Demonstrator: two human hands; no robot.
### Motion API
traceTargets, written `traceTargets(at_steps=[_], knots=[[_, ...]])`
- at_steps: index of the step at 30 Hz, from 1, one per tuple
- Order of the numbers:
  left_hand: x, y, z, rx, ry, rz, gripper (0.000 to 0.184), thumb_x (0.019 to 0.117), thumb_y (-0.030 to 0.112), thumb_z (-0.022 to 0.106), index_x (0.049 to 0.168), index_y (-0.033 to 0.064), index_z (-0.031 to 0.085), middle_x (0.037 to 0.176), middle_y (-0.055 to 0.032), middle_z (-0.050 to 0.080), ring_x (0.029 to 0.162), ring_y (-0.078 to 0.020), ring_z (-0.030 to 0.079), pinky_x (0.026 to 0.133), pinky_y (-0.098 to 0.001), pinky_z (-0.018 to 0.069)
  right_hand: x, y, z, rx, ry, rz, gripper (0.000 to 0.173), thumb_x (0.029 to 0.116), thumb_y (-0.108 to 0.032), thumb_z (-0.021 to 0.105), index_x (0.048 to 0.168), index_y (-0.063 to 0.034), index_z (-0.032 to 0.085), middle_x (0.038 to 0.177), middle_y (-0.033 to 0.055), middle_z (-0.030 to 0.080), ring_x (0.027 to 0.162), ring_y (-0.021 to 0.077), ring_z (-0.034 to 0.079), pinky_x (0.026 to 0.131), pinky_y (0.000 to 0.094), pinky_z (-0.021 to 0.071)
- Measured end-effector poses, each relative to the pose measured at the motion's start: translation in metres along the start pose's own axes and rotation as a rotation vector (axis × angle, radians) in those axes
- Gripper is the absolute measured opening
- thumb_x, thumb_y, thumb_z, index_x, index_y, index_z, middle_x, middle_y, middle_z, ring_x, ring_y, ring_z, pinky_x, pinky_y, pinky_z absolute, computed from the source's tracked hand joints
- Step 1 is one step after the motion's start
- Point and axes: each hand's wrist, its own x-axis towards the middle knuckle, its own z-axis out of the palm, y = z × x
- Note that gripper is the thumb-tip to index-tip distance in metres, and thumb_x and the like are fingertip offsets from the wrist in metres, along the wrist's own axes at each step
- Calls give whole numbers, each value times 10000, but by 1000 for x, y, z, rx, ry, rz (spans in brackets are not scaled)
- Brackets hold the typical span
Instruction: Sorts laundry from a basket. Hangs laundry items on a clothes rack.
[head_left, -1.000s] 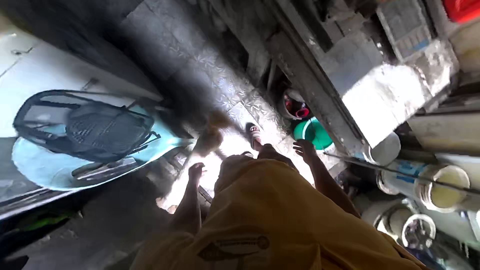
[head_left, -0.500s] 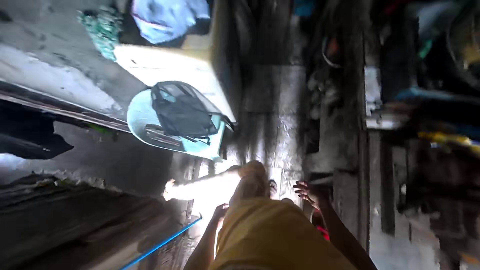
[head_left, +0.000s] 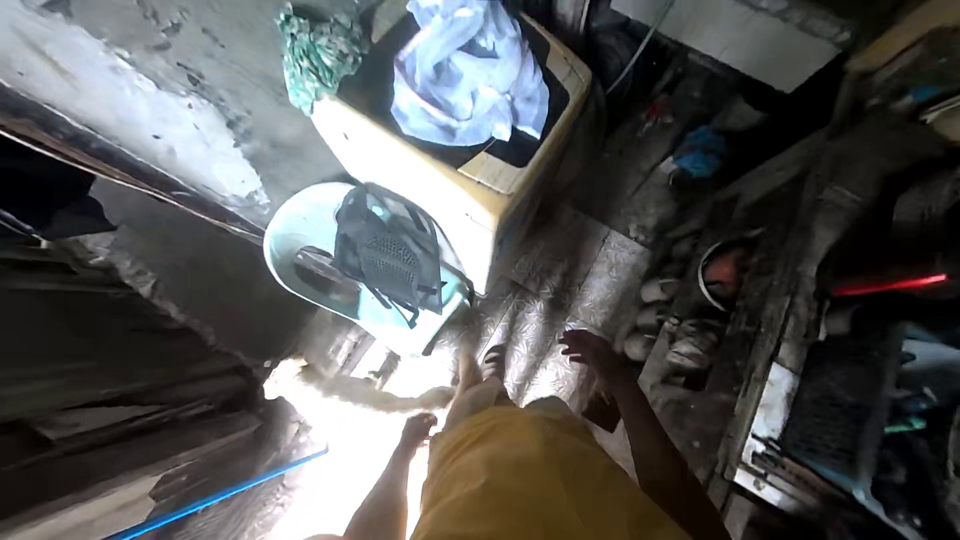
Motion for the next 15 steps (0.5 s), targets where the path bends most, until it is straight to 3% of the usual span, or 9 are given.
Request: traceTargets(at_steps=[2,5,8,11,15], knots=[[21,45,-2,94,25,119,368,1053,269,565,1305,12,643,1213,-227,685,1041,-357,693,914,-558,555,24,-43,-7,-76,-27,-80,379,1058,-239,559,1345,5,596,1249,138,700,1080,218,704,924,402,588],[30,136,-6,262,165,384,377,1056,273,544,1298,11,664,1258,-208,688,1180,-347,660,1063,-560,474,69,-131,-19,-269,-45,-287,336,1061,-158,534,1326,31,614,1249,164,693,1105,215,689,990,393,556],[14,240,-5,185,345,616,361,1057,300,548,1256,41,701,1150,-158,735,1039,-284,718,977,-513,546,125,-218,-26,-367,52,-552,342,1049,-149,561,1343,21,601,1277,174,675,1141,218,682,1020,399,557],[-14,341,-10,93,440,906,307,1041,242,592,1241,41,708,1164,-156,734,1033,-280,722,945,-524,568,189,-293,-33,-384,191,-811,391,1004,-162,638,1349,17,600,1321,170,648,1157,215,668,999,374,564],[-34,490,-26,147,623,1323,285,1019,238,613,1146,18,744,1145,-152,744,1093,-260,714,1005,-472,556,259,-375,-44,-401,236,-940,359,990,-129,621,1338,-43,630,1330,121,653,985,174,700,872,346,593]])
